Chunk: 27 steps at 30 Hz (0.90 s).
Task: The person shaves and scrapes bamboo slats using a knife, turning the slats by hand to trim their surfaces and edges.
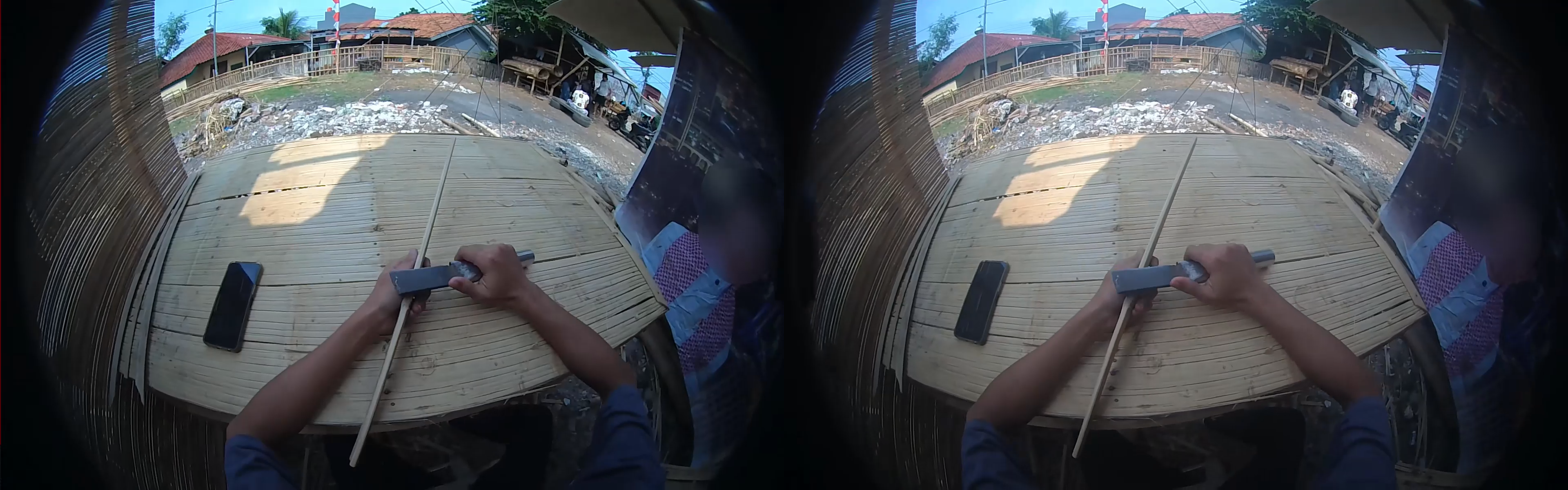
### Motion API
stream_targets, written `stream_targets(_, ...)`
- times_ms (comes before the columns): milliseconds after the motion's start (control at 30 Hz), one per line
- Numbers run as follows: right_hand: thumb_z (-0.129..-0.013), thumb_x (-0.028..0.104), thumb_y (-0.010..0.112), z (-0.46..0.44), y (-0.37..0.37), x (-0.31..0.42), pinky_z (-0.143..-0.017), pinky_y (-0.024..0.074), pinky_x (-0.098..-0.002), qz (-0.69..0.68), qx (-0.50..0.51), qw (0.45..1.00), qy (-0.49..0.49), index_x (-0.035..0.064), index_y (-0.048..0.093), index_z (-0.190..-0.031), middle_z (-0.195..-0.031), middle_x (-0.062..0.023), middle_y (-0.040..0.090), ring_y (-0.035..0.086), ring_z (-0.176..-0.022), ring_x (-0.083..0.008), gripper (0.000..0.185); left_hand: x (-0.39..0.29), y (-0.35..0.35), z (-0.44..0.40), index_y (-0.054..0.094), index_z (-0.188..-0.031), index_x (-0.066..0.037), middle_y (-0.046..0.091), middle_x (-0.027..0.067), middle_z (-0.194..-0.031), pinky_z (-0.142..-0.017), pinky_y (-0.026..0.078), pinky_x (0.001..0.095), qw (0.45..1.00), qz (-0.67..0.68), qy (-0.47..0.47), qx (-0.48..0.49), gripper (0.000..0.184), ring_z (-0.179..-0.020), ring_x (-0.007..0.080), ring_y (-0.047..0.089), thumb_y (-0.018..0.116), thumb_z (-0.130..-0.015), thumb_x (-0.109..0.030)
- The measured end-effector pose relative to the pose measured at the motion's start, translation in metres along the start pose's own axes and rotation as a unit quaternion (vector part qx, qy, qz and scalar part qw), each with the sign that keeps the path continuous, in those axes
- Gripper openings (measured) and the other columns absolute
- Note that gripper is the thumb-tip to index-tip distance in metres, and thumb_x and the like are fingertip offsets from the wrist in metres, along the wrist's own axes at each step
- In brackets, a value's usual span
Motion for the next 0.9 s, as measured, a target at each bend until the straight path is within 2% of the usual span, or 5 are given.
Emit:
stream_targets(433,-0.067,0.071,0.067,0.009,-0.014,0.023,-0.05,0.0462,-0.0382,-0.013,0.015,0.997,-0.072,0.0074,0.056,-0.07,-0.057,-0.0065,0.056,0.059,-0.052,-0.0286,0.065,0.006,0.016,0.013,0.048,-0.082,-0.012,0.047,0.0015,-0.056,-0.03,0.037,0.0242,0.992,-0.116,-0.01,-0.048,0.043,-0.036,0.0113,0.043,0.035,-0.1,-0.049)
stream_targets(567,-0.067,0.074,0.065,0.011,-0.014,0.025,-0.048,0.0462,-0.0387,-0.003,0.004,0.996,-0.088,0.0076,0.056,-0.066,-0.052,-0.0068,0.053,0.058,-0.048,-0.029,0.067,0.009,0.016,0.005,0.049,-0.078,-0.012,0.045,0.0011,-0.053,-0.028,0.035,0.025,0.983,-0.161,0.087,-0.023,0.043,-0.036,0.0118,0.042,0.035,-0.1,-0.046)
stream_targets(667,-0.072,0.078,0.055,0.008,-0.019,0.012,-0.049,0.049,-0.0383,0.028,-0.039,0.999,-0.021,0.0085,0.056,-0.059,-0.048,-0.0067,0.053,0.06,-0.047,-0.0273,0.071,0.012,0.019,0.018,0.048,-0.087,-0.008,0.044,0.004,-0.051,-0.03,0.034,0.0252,0.999,-0.036,-0.006,0.0,0.041,-0.034,0.0136,0.043,0.034,-0.102,-0.044)
stream_targets(733,-0.075,0.078,0.053,-0.001,-0.033,-0.018,-0.048,0.049,-0.0368,0.051,-0.051,0.993,0.091,0.0092,0.058,-0.059,-0.047,-0.006,0.054,0.06,-0.046,-0.0267,0.07,0.008,0.029,0.021,0.048,-0.085,-0.008,0.041,0.0042,-0.048,-0.029,0.033,0.0258,0.998,-0.06,0.016,0.009,0.042,-0.033,0.0143,0.041,0.034,-0.101,-0.044)
stream_targets(900,-0.071,0.078,0.057,0.014,-0.021,0.028,-0.05,0.0478,-0.0392,0.019,-0.013,0.998,-0.055,0.0091,0.057,-0.064,-0.05,-0.0062,0.053,0.061,-0.051,-0.0291,0.069,0.012,0.037,0.024,0.048,-0.082,-0.01,0.04,0.0017,-0.05,-0.03,0.032,0.0254,0.994,-0.108,0.022,0.002,0.045,-0.035,0.0129,0.04,0.038,-0.099,-0.05)
Point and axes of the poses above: each hand's wrist, its own z-axis away from the middle knuckle, its own y-axis out of the palm, x = y × z, the point moved 7 cm from there along -z, towards the middle knuckle
